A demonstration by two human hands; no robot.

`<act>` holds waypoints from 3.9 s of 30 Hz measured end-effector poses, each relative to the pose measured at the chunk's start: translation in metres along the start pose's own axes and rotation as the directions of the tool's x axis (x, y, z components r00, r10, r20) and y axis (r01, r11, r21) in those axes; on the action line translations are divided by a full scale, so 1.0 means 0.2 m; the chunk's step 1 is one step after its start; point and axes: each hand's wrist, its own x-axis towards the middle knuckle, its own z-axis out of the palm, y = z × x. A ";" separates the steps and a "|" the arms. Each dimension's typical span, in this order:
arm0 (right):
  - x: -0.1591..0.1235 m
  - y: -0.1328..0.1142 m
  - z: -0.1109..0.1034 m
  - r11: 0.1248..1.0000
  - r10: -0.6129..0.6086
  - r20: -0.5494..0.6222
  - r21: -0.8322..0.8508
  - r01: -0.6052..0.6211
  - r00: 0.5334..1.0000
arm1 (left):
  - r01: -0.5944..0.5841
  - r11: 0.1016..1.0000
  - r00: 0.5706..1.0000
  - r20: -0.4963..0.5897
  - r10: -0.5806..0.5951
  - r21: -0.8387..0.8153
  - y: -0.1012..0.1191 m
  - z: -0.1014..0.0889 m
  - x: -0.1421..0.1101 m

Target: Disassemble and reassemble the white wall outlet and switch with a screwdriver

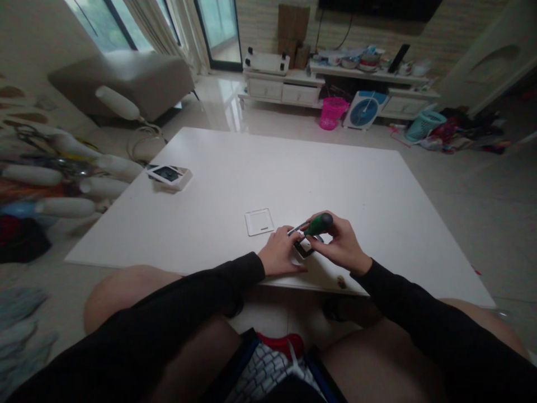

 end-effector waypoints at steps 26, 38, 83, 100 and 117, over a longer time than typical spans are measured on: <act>-0.01 0.00 -0.01 0.998 0.058 -0.038 0.038 -0.056 0.998 | -0.088 0.967 0.992 0.072 0.107 -0.238 -0.09 -0.05 0.01; 0.00 0.01 0.00 0.985 0.086 -0.037 0.150 -0.080 0.996 | -0.098 0.967 0.990 0.075 0.119 -0.237 -0.08 -0.05 0.01; -0.01 0.01 0.00 0.995 0.074 -0.070 0.078 -0.069 0.995 | -0.141 0.954 0.985 0.058 0.162 -0.265 -0.08 -0.06 0.01; -0.02 0.00 0.00 0.991 0.018 -0.025 0.132 -0.014 1.000 | -0.106 0.956 0.989 0.068 0.129 -0.274 -0.08 -0.06 0.01; -0.03 0.02 0.01 0.982 0.044 -0.011 0.184 -0.041 0.999 | -0.155 0.936 0.980 0.070 0.186 -0.315 -0.08 -0.07 0.02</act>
